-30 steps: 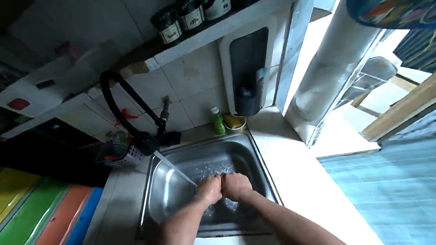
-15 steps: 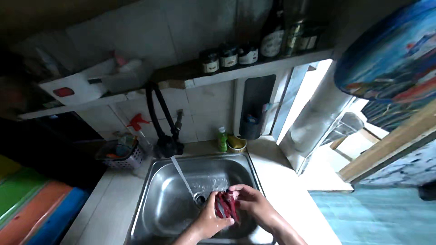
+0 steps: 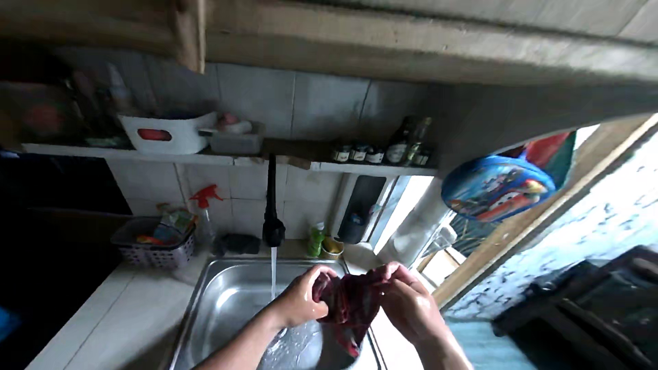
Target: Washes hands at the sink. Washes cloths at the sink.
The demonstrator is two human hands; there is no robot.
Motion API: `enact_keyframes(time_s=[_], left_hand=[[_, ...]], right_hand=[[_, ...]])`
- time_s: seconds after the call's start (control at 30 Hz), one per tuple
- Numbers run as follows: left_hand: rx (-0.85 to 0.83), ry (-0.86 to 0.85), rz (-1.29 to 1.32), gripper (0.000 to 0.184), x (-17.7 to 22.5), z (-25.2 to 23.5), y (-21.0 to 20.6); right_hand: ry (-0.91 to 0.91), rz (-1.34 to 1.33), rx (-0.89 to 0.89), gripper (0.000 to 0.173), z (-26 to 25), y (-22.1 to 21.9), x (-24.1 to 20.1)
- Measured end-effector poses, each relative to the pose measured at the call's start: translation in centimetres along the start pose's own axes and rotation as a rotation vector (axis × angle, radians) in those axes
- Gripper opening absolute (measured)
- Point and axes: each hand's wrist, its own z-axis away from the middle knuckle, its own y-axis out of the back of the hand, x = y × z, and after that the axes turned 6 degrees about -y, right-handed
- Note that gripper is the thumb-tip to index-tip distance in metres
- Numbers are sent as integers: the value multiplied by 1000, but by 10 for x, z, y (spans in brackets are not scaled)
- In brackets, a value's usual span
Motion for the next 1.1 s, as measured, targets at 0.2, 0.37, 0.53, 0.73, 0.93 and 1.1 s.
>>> enact_keyframes(time_s=[0.2,0.37,0.53,0.73,0.93,1.1], left_hand=[[-69,34,246,63,15,-8,-7],[-245,5,-376,44,31,-24,0],[-255,38,-356,27,36,-37,20],[-211,-4,-439,29,40,-45,21],[-269,139,-428,29,5,-39,32],[-97,304,-157,30,-1,-52,28]], right_hand=[[-26,88,12,17,4,-31,-41],[-32,180,14,17,2,-38,-65],[-65,529,-34,22,-2,-24,-87],[-193,1476,-8,23,-7,-19,-114],[-165,1010,129,16,-10,22,-116],[-286,781,517,19,-28,43,-78]])
